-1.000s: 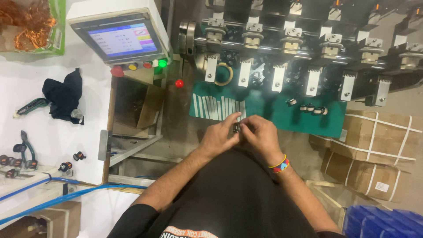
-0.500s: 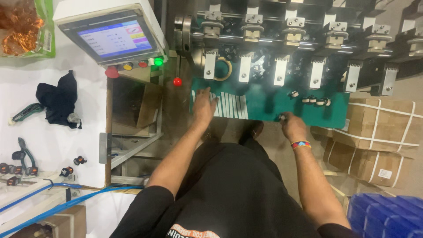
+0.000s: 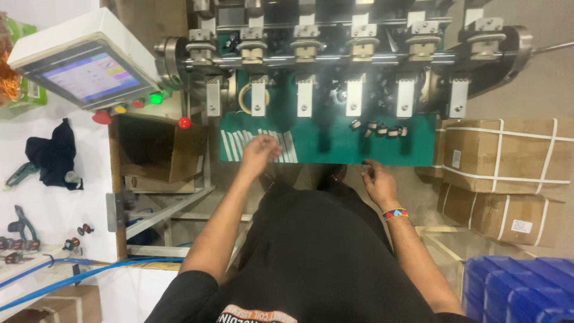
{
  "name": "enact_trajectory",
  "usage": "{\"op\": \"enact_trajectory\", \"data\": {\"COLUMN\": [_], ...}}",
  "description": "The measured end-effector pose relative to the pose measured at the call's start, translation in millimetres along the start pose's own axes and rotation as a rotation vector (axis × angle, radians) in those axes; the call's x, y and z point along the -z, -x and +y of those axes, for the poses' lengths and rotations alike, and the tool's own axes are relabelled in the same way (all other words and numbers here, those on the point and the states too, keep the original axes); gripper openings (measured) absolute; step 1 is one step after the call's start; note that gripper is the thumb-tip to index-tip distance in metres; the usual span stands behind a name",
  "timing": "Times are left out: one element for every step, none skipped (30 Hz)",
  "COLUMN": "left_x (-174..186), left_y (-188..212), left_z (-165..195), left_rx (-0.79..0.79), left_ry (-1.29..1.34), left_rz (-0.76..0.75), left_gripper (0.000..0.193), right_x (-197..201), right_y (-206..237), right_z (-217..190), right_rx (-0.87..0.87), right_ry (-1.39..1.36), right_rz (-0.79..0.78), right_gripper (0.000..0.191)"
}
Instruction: The person operates a multi-station coil winding machine, pressing control panel buttons, pulling the machine lever, and loading and removing small bobbins from the stations. They trim wire ends with scissors, apply tape to a wound coil, and place finished coils on the work surface.
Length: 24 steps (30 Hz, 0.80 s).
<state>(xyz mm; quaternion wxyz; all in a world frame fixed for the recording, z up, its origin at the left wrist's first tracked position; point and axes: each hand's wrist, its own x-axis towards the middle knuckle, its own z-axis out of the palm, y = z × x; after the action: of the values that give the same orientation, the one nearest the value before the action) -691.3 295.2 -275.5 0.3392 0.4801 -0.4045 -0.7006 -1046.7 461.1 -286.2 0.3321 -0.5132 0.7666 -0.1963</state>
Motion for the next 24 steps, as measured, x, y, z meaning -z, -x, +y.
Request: {"op": "enact_trajectory", "data": {"left_x": [-22,-49,-75,-101,-123,-143,-159,-172,-181,-186,-189,-191,-193,-197,-201,-206,-209,-213,-218,-222,-222,-219,-213,-207], "left_y": [9,16,24,31,29,24,20,14,5,-3,-12,-22,-32,-43,-55,-67,-76,-83,-87,-88,-87,-85,-83,-77], "left_z": [-4,-7,-10,-11,-9,-6,-4,-2,1,2,2,-1,-5,-12,-20,-28,-36,-43,-46,-48,-51,-54,-54,-47], "left_rx": [0.071,0.144,0.211,0.282,0.066,-0.165,-0.402,-0.302,-0.203,-0.101,-0.164,-0.229,-0.289,-0.257,-0.226,-0.203,-0.231,-0.258,-0.283,-0.24,-0.197,-0.153,-0.156,-0.159], "left_ry": [-0.044,-0.087,-0.144,-0.197,-0.54,-0.876,-1.204,-1.285,-1.367,-1.447,-1.331,-1.214,-1.092,-0.995,-0.898,-0.801,-0.74,-0.677,-0.611,-0.568,-0.527,-0.484,-0.503,-0.519], "left_rz": [-0.107,-0.219,-0.319,-0.419,-0.465,-0.5,-0.52,-0.442,-0.36,-0.28,-0.179,-0.08,0.014,0.033,0.057,0.082,0.029,-0.02,-0.065,-0.082,-0.096,-0.109,0.024,0.153], "left_gripper": [0.011,0.011,0.014,0.019,0.022,0.025,0.029,0.036,0.044,0.051,0.043,0.035,0.027,0.031,0.045,0.061,0.059,0.057,0.056,0.055,0.055,0.054,0.052,0.05], "right_x": [6,13,20,27,34,41,47,53,58,62,64,65,63,59,54,48,41,34,28,24,21,19,21,23], "right_y": [2,3,3,1,-4,-10,-19,-29,-40,-52,-63,-74,-83,-90,-96,-100,-103,-105,-106,-107,-107,-107,-107,-107], "right_z": [7,14,20,24,27,29,30,30,29,27,25,22,18,14,10,5,0,-5,-10,-13,-16,-18,-18,-18], "right_rx": [-0.012,-0.028,0.032,0.091,0.151,0.162,0.175,0.212,0.251,0.282,0.312,0.344,0.332,0.319,0.309,0.313,0.318,0.326,0.373,0.422,0.473,0.531,0.589,0.642], "right_ry": [0.029,0.06,0.088,0.119,0.152,0.149,0.145,0.184,0.22,0.206,0.192,0.179,0.17,0.162,0.153,0.193,0.233,0.275,0.25,0.223,0.193,0.245,0.297,0.351], "right_rz": [0.002,0.007,0.083,0.154,0.225,0.26,0.288,0.325,0.365,0.364,0.366,0.372,0.329,0.279,0.228,0.23,0.232,0.23,0.244,0.259,0.272,0.298,0.329,0.363], "right_gripper": [0.044,0.043,0.044,0.046,0.047,0.053,0.058,0.065,0.071,0.073,0.074,0.076,0.074,0.072,0.071,0.071,0.072,0.074,0.07,0.066,0.063,0.058,0.053,0.048]}}
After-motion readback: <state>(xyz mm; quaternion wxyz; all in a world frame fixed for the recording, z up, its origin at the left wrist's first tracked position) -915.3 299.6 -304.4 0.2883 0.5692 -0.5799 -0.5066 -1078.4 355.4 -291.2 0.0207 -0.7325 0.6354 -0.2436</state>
